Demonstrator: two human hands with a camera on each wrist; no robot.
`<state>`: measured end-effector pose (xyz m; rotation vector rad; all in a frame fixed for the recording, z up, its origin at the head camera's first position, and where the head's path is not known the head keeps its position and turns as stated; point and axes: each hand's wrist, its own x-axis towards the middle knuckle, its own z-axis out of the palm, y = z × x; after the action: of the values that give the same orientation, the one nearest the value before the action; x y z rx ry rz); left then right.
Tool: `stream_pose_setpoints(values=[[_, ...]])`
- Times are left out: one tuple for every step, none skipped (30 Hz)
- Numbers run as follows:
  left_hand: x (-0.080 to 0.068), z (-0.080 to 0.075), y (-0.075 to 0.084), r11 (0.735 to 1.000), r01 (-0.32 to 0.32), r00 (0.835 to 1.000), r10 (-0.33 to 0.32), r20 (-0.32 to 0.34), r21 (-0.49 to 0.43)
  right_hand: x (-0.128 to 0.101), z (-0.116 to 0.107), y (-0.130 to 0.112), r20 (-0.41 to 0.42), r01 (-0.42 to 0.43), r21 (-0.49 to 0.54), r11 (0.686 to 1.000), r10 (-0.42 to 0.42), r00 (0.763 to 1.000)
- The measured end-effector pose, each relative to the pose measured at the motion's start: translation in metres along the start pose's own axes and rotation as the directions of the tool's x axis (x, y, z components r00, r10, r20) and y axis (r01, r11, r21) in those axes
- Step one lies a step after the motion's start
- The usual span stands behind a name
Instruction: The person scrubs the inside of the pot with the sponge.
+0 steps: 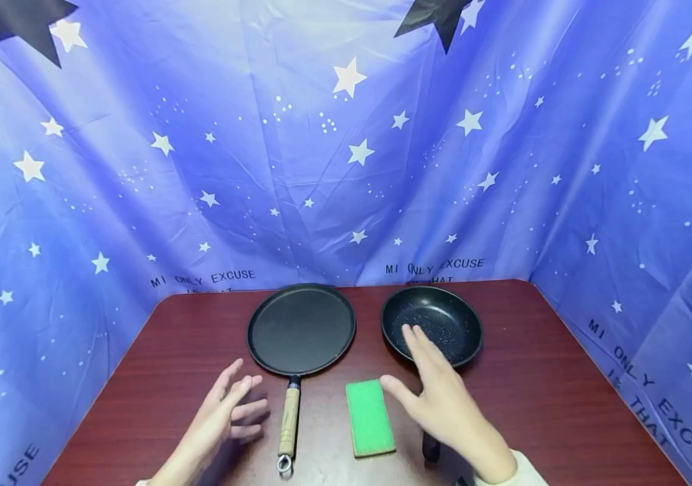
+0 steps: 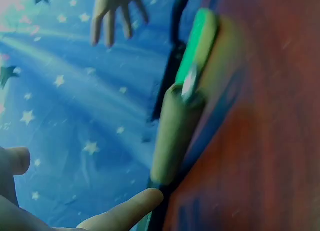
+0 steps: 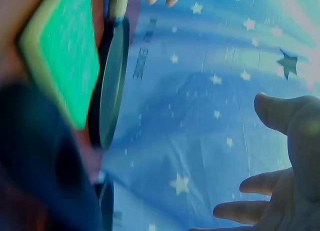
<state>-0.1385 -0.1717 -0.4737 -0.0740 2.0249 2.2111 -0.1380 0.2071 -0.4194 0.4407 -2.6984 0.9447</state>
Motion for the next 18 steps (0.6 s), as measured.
stream_pose_setpoints(values=[[-0.001,0.002,-0.002,1.0,0.006,1.0,-0.006,0.01,-0.01,-0.001,0.005,-0.004,0.006,0.001,0.007,1.0,-0.001,1.0],[-0.002,0.004,-0.004,1.0,0.012,1.0,-0.011,0.019,-0.016,-0.002,0.009,-0.007,0.01,-0.003,0.015,1.0,0.003,1.0],[-0.003,0.005,-0.006,1.0,0.015,1.0,-0.014,0.026,-0.018,-0.003,0.013,-0.009,0.011,-0.008,0.021,1.0,0.007,1.0],[-0.003,0.007,-0.007,1.0,0.02,0.999,-0.019,0.034,-0.019,-0.005,0.016,-0.011,0.015,-0.013,0.021,1.0,0.013,1.0],[-0.003,0.008,-0.009,1.0,0.023,0.999,-0.022,0.04,-0.02,-0.006,0.02,-0.012,0.02,-0.02,0.024,1.0,0.019,1.0],[-0.003,0.01,-0.01,0.999,0.027,0.998,-0.025,0.049,-0.021,-0.008,0.023,-0.013,0.025,-0.025,0.025,0.999,0.024,0.999],[-0.003,0.011,-0.011,0.999,0.032,0.998,-0.031,0.057,-0.021,-0.009,0.025,-0.013,0.028,-0.027,0.023,0.999,0.027,0.999],[-0.003,0.012,-0.012,0.999,0.041,0.997,-0.04,0.066,-0.023,-0.011,0.028,-0.013,0.028,-0.027,0.019,0.999,0.026,0.999],[-0.002,0.013,-0.013,0.998,0.049,0.996,-0.047,0.076,-0.026,-0.012,0.031,-0.013,0.03,-0.023,0.013,1.0,0.023,0.999],[-0.002,0.014,-0.014,0.998,0.054,0.995,-0.051,0.085,-0.027,-0.014,0.034,-0.013,0.03,-0.015,0.007,1.0,0.015,0.999],[-0.002,0.015,-0.015,0.998,0.057,0.994,-0.054,0.093,-0.027,-0.016,0.037,-0.012,0.03,-0.009,0.001,1.0,0.009,1.0],[-0.001,0.016,-0.016,0.998,0.062,0.993,-0.059,0.099,-0.026,-0.017,0.04,-0.012,0.03,-0.002,-0.004,1.0,0.002,1.0],[-0.001,0.017,-0.016,0.998,0.065,0.993,-0.063,0.104,-0.024,-0.019,0.043,-0.012,0.034,0.003,-0.007,1.0,-0.003,0.999],[-0.001,0.018,-0.017,0.997,0.069,0.992,-0.066,0.107,-0.019,-0.02,0.046,-0.011,0.042,0.007,-0.009,1.0,-0.007,0.999],[0.0,0.019,-0.019,0.997,0.07,0.992,-0.068,0.109,-0.014,-0.021,0.049,-0.011,0.054,0.008,-0.01,1.0,-0.008,0.999],[0.0,0.02,-0.02,0.997,0.072,0.992,-0.07,0.109,-0.009,-0.022,0.052,-0.011,0.068,0.009,-0.015,1.0,-0.008,0.998],[0.0,0.021,-0.022,0.997,0.074,0.991,-0.073,0.111,-0.005,-0.022,0.054,-0.011,0.084,0.006,-0.019,1.0,-0.004,0.996],[0.0,0.022,-0.023,0.997,0.076,0.991,-0.075,0.112,-0.003,-0.022,0.057,-0.011,0.101,0.006,-0.02,1.0,-0.004,0.995]])
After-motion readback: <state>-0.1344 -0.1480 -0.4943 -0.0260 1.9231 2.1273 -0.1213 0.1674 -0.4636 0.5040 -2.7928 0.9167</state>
